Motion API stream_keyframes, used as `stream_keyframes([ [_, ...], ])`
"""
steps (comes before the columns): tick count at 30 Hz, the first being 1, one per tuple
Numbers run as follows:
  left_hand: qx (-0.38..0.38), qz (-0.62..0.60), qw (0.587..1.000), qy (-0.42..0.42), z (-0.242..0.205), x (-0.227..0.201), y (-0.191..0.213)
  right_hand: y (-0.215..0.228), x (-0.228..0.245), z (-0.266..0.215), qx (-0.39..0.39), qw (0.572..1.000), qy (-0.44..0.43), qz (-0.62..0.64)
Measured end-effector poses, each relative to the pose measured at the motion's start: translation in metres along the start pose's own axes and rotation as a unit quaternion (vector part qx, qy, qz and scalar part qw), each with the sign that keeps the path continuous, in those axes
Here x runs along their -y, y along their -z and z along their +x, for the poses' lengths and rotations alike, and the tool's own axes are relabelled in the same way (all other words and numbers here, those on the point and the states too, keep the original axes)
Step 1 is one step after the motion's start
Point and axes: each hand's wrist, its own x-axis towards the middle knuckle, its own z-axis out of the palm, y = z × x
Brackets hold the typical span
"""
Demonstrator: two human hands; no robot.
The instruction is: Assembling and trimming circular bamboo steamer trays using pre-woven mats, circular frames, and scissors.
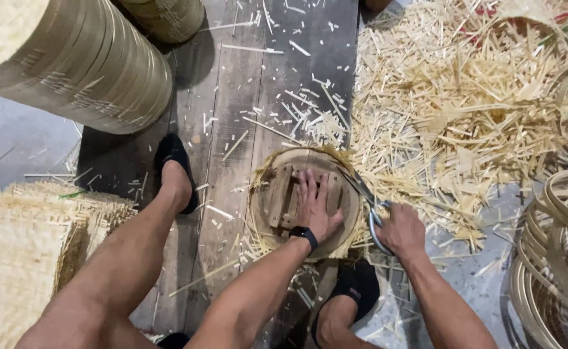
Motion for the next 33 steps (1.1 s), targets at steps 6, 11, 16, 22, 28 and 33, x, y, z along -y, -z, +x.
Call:
stream_keyframes([
  [6, 0.035, -0.024, 0.999, -0.005, -0.006, -0.001, 0.008, -0.023, -0.003, 0.002, -0.099, 0.994, 0.021, -0.034],
  [11, 0.032, -0.019, 0.999, -0.024, -0.006, 0.002, 0.011, -0.017, -0.004, 0.016, -0.089, 0.994, 0.031, -0.052],
  [16, 0.088, -0.014, 0.994, -0.064, -0.014, 0.008, 0.020, -0.014, -0.024, 0.005, 0.020, 0.999, -0.006, -0.049],
  [22, 0.124, -0.014, 0.985, -0.119, -0.020, 0.008, 0.029, -0.029, -0.012, 0.024, -0.156, 0.982, 0.082, -0.075],
  [28, 0.211, 0.025, 0.963, -0.166, -0.017, 0.025, 0.032, -0.015, -0.033, 0.011, 0.024, 0.999, 0.019, -0.042],
  [33, 0.233, 0.040, 0.944, -0.231, -0.018, 0.042, 0.038, -0.013, -0.007, 0.024, -0.110, 0.988, 0.087, -0.057],
])
